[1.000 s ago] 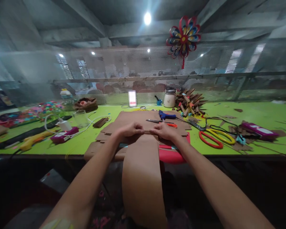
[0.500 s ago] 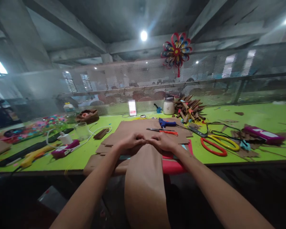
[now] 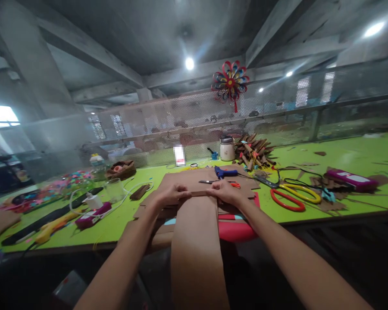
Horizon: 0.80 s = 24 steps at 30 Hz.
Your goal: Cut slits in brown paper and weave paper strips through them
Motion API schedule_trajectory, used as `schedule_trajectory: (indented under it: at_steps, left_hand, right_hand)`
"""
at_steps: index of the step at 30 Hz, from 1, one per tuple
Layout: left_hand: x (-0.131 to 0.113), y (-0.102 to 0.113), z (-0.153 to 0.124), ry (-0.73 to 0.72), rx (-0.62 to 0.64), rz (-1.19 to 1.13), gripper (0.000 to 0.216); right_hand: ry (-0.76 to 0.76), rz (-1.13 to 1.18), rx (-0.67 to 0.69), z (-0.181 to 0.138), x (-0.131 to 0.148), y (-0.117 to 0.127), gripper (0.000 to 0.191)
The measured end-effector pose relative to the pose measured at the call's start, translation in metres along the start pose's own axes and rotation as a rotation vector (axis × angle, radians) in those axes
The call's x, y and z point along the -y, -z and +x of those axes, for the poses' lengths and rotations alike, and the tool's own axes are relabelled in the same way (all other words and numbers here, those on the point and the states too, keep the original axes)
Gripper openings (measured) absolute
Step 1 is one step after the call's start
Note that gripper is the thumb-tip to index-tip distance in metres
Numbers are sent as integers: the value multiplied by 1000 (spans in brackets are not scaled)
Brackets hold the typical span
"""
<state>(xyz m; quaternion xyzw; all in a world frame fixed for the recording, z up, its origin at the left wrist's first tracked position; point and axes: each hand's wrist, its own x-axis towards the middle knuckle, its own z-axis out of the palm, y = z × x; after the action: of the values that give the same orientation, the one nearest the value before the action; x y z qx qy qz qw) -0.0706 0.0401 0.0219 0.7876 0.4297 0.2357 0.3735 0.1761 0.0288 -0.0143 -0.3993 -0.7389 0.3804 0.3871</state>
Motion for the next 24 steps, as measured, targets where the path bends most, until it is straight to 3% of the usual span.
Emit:
schedule_trajectory:
  at_steps: [9,15,18,21,24]
  left_hand:
    - [-5,-1,-12,6,44,-192,33]
    - [-7,-1,-19,7,31,-382,41]
    - [-9,-3,-19,-5,78,-499,40]
    - [-13,-9,-16,-36,136,-600,39]
    - [-14,-19,-15,-32,195,-658,40]
  right_hand:
    - [-23,301,-51,-4,7,2,38]
    - [-3,721,90,-14,28,4,49]
    - [39,651,213,-15,40,6,59]
    - [93,509,298,-10,50,8,47]
    - [184,420,287,-2,58,7,37]
